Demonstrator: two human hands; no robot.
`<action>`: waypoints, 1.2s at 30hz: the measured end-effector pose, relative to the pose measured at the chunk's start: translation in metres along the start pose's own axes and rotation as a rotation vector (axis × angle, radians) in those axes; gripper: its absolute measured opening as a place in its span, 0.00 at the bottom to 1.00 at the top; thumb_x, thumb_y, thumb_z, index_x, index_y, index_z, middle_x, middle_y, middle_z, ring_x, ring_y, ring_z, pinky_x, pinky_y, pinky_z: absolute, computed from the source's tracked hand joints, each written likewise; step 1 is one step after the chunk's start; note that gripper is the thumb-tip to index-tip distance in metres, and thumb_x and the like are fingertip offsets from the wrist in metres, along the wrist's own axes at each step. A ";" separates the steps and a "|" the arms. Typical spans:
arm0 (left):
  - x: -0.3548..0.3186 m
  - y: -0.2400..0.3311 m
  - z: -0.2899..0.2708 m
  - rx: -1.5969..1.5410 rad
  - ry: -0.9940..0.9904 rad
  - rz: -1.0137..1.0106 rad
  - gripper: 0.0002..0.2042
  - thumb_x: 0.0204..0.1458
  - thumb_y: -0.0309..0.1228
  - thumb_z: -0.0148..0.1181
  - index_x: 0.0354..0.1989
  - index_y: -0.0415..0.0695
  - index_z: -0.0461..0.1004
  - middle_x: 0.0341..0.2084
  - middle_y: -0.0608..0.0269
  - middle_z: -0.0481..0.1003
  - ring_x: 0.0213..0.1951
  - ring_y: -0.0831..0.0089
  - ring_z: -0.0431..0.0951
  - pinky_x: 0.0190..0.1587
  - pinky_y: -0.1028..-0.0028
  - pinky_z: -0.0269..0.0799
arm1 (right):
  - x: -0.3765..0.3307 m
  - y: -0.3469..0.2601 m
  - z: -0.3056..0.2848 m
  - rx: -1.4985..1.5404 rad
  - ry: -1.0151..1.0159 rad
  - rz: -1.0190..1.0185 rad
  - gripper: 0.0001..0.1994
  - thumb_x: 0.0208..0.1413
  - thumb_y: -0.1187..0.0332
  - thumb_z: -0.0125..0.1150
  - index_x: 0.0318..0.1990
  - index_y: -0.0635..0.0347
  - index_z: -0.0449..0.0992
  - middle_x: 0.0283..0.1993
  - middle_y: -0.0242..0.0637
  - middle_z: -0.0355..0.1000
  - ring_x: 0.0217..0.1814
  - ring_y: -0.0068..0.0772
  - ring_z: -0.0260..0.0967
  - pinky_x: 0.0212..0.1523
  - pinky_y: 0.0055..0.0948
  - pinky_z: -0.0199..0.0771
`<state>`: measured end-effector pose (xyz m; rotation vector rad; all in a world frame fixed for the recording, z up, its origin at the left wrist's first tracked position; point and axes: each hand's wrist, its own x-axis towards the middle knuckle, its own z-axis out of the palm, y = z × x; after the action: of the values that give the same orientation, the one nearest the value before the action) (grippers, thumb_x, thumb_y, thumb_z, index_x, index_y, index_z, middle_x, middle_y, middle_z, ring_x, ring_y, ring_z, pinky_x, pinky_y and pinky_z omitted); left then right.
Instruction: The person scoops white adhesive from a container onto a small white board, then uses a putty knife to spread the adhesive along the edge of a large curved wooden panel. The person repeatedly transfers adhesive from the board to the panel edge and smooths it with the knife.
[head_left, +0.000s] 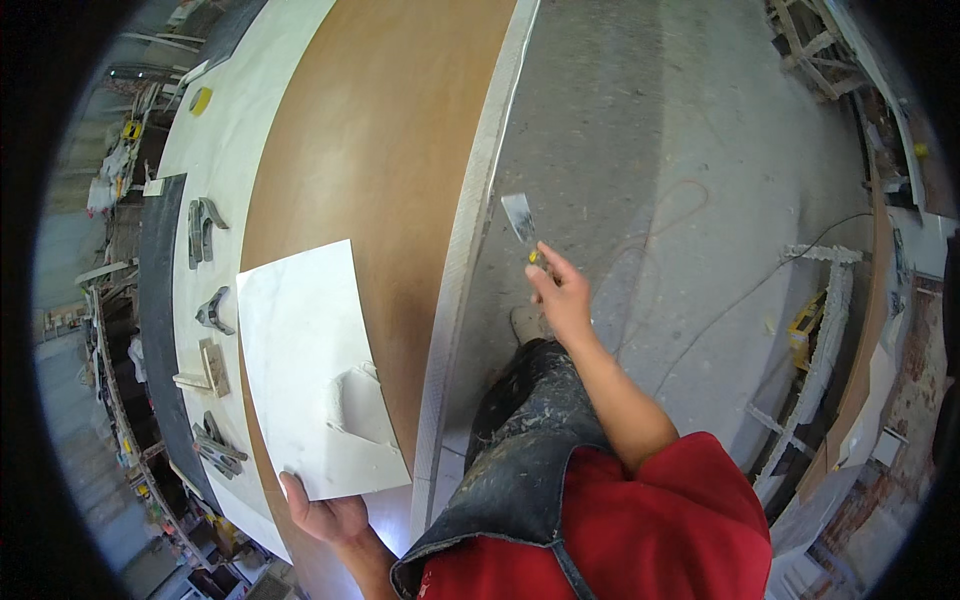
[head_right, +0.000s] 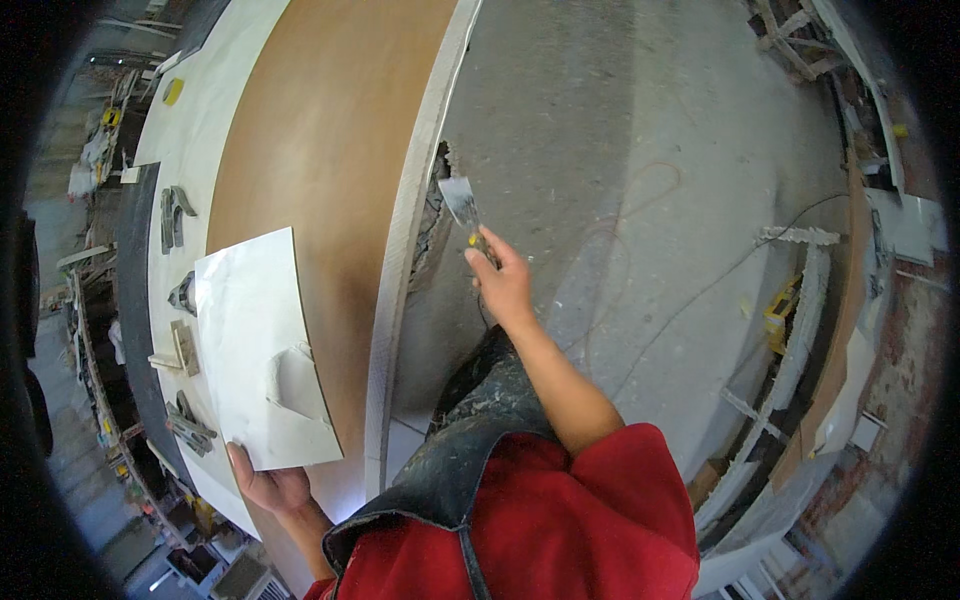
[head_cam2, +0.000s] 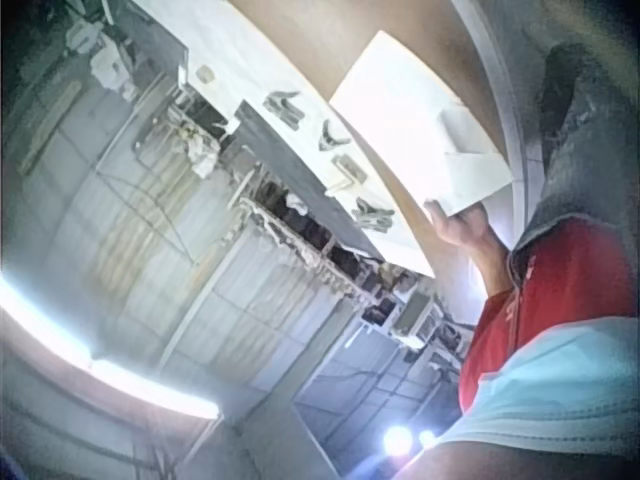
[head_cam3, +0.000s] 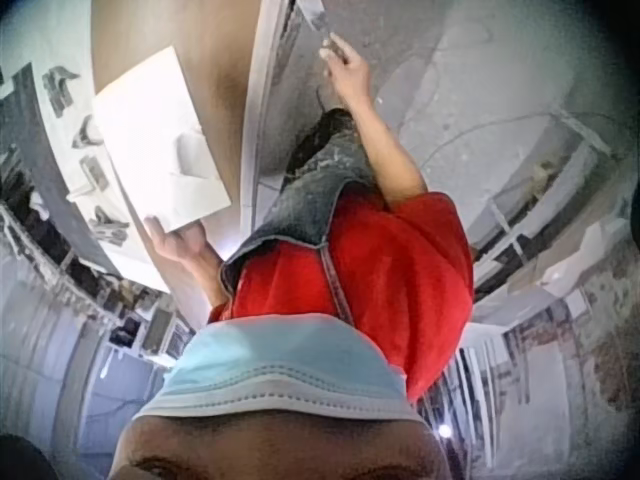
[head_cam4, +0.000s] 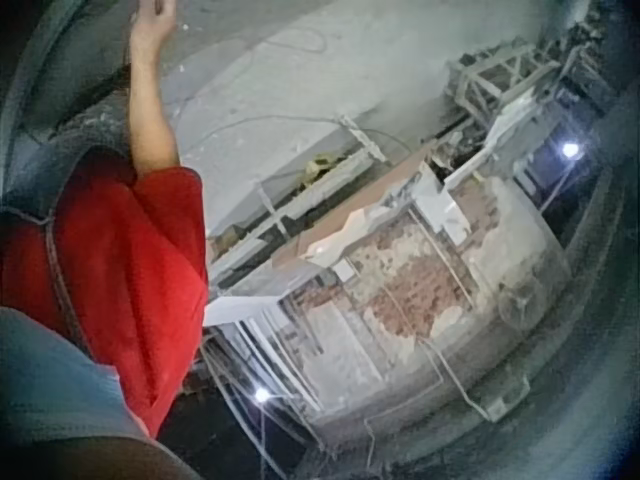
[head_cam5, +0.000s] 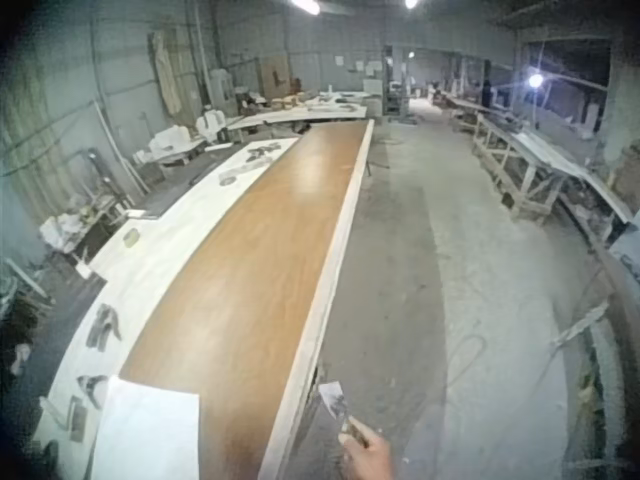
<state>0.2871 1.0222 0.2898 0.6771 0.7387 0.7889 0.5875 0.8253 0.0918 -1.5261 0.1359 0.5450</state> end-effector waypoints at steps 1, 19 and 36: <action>-0.002 0.000 0.001 0.003 0.016 0.003 0.30 0.69 0.43 0.43 0.72 0.35 0.53 0.68 0.46 0.62 0.67 0.50 0.65 0.70 0.51 0.60 | 0.007 -0.010 0.002 0.048 -0.034 -0.012 0.26 0.61 0.66 0.65 0.66 0.60 0.70 0.37 0.33 0.76 0.29 0.18 0.70 0.26 0.19 0.67; -0.032 0.001 -0.006 0.010 0.110 0.025 0.29 0.70 0.42 0.43 0.72 0.35 0.54 0.69 0.45 0.61 0.68 0.51 0.64 0.71 0.51 0.59 | 0.012 0.034 0.038 -0.022 -0.017 -0.131 0.25 0.60 0.63 0.66 0.64 0.61 0.73 0.35 0.31 0.77 0.29 0.19 0.70 0.33 0.25 0.72; -0.106 0.032 -0.119 -0.100 0.034 0.010 0.27 0.66 0.41 0.50 0.69 0.38 0.61 0.64 0.55 0.69 0.65 0.59 0.68 0.69 0.58 0.59 | -0.235 -0.096 0.044 -0.583 -0.998 -0.652 0.21 0.56 0.66 0.66 0.58 0.57 0.78 0.46 0.43 0.80 0.44 0.39 0.78 0.46 0.32 0.76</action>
<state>0.1297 0.9834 0.2809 0.5794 0.7227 0.8430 0.4107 0.8135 0.2795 -1.5477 -1.3366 0.7784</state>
